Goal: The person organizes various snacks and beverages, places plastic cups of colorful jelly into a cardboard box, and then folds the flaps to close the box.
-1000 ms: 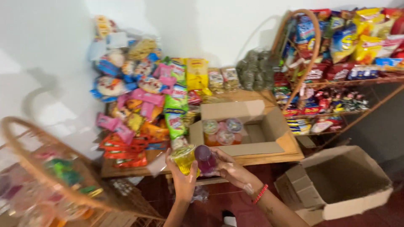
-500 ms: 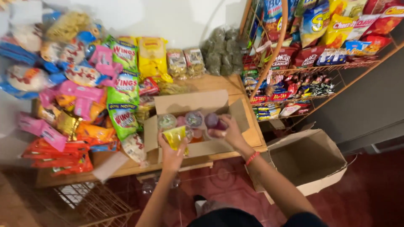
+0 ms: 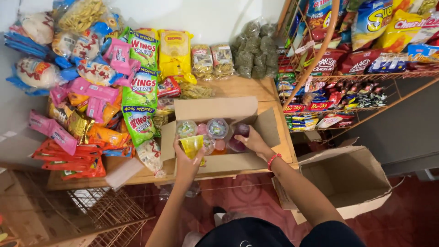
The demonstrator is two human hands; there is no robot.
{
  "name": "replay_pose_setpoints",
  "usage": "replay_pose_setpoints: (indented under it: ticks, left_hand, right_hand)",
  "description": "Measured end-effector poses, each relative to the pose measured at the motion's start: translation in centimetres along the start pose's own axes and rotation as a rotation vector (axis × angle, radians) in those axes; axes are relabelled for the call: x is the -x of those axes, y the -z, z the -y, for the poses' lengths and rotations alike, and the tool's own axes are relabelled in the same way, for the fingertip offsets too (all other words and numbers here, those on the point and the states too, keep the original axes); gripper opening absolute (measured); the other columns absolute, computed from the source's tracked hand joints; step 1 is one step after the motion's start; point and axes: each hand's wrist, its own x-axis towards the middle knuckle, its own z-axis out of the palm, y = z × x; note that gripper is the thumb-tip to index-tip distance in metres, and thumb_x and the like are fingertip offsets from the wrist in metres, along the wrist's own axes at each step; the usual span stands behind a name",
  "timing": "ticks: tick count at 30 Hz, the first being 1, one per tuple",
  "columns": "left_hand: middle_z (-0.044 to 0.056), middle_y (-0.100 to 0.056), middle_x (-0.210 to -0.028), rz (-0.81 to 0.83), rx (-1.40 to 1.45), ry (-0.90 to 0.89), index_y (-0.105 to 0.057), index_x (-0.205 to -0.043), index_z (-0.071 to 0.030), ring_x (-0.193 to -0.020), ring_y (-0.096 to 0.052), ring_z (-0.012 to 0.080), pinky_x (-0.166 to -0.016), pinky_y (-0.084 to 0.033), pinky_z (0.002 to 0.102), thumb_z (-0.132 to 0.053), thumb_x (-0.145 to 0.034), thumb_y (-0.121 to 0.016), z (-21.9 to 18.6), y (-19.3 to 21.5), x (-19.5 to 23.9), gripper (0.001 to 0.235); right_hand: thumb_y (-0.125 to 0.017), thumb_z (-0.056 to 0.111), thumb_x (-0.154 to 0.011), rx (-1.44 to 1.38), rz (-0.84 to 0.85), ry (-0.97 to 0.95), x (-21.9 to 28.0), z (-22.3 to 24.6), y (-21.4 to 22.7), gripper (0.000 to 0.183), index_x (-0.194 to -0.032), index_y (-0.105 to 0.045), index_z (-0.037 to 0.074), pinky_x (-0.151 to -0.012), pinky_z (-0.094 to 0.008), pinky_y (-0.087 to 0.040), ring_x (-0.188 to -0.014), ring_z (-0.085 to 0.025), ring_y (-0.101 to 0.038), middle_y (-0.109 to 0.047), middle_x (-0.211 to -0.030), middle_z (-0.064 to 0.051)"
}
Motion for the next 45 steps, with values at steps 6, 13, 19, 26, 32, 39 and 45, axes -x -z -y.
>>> replay_pose_setpoints:
  ticks: [6,13,19,26,32,39,45]
  left_hand:
    - [0.018,-0.062,-0.116,-0.003,-0.008,0.065,-0.011,-0.155,-0.011,-0.070,-0.069,0.0208,-0.053,-0.061,0.033,-0.011,-0.084,-0.074,1.1,-0.3,-0.6,0.095]
    - [0.018,-0.058,-0.123,0.031,-0.011,0.012,-0.009,-0.157,-0.011,-0.081,-0.070,0.0224,-0.054,-0.064,0.034,-0.013,-0.083,-0.077,1.0,-1.4,-1.3,0.100]
    - [0.014,-0.061,-0.116,0.066,-0.062,0.046,-0.007,-0.157,-0.012,-0.077,-0.070,0.0206,-0.045,-0.060,0.034,-0.019,-0.083,-0.079,2.0,-2.3,-2.2,0.103]
    - [0.017,-0.065,-0.103,0.145,0.129,0.167,-0.020,-0.147,-0.007,-0.064,-0.069,0.0241,-0.047,-0.060,0.035,-0.024,-0.092,-0.071,2.8,-3.7,-3.3,0.077]
    - [0.013,-0.066,-0.123,0.116,0.113,-0.035,-0.037,-0.145,-0.008,-0.099,-0.071,0.0253,-0.077,-0.063,0.039,-0.031,-0.107,-0.064,9.4,-5.5,-6.5,0.052]
    - [0.020,-0.065,-0.120,0.355,-0.068,0.345,-0.041,-0.150,-0.020,-0.099,-0.068,0.0405,-0.074,-0.059,0.042,-0.037,-0.104,-0.045,2.8,-10.1,-6.9,0.049]
    - [0.021,-0.041,-0.153,0.312,-1.089,-0.391,-0.042,-0.153,-0.008,-0.141,-0.038,0.0428,-0.116,-0.033,0.057,-0.037,-0.094,-0.061,7.5,-9.3,-7.1,0.069]
  right_hand:
    - [-0.077,0.034,-0.094,-0.160,0.146,-0.251,-3.5,-3.9,1.9,0.076,-0.151,-0.032,0.010,-0.099,-0.036,-0.050,-0.120,-0.022,-0.059,-0.059,-0.136,-0.013]
    - [-0.057,0.041,-0.099,-0.616,0.526,-0.592,-6.0,-7.2,2.6,0.052,-0.139,-0.051,0.008,-0.087,-0.049,-0.065,-0.112,-0.026,-0.069,-0.068,-0.126,-0.011]
    - [-0.040,0.051,-0.100,-0.052,0.377,-0.654,-4.3,-2.4,0.2,0.043,-0.130,-0.057,0.026,-0.064,-0.041,-0.056,-0.087,-0.024,-0.069,-0.070,-0.105,-0.001]
    - [-0.045,0.051,-0.112,0.184,0.236,-0.164,-4.2,-7.7,-0.3,0.054,-0.125,-0.065,0.002,-0.082,-0.043,-0.057,-0.097,-0.032,-0.069,-0.071,-0.102,-0.012]
    - [-0.072,0.012,-0.088,0.257,0.208,0.512,5.4,14.4,2.4,0.068,-0.151,-0.046,0.012,-0.101,-0.044,-0.052,-0.129,-0.043,-0.054,-0.044,-0.148,-0.023]
    - [-0.078,0.010,-0.085,0.452,-0.002,0.609,6.6,13.0,4.3,0.061,-0.142,-0.055,0.012,-0.103,-0.043,-0.053,-0.132,-0.044,-0.057,-0.051,-0.147,-0.027]
    - [-0.076,0.019,-0.088,0.346,-0.168,0.265,6.5,12.5,5.3,0.056,-0.139,-0.053,0.007,-0.074,-0.046,-0.059,-0.089,-0.042,-0.073,-0.072,-0.107,-0.027]
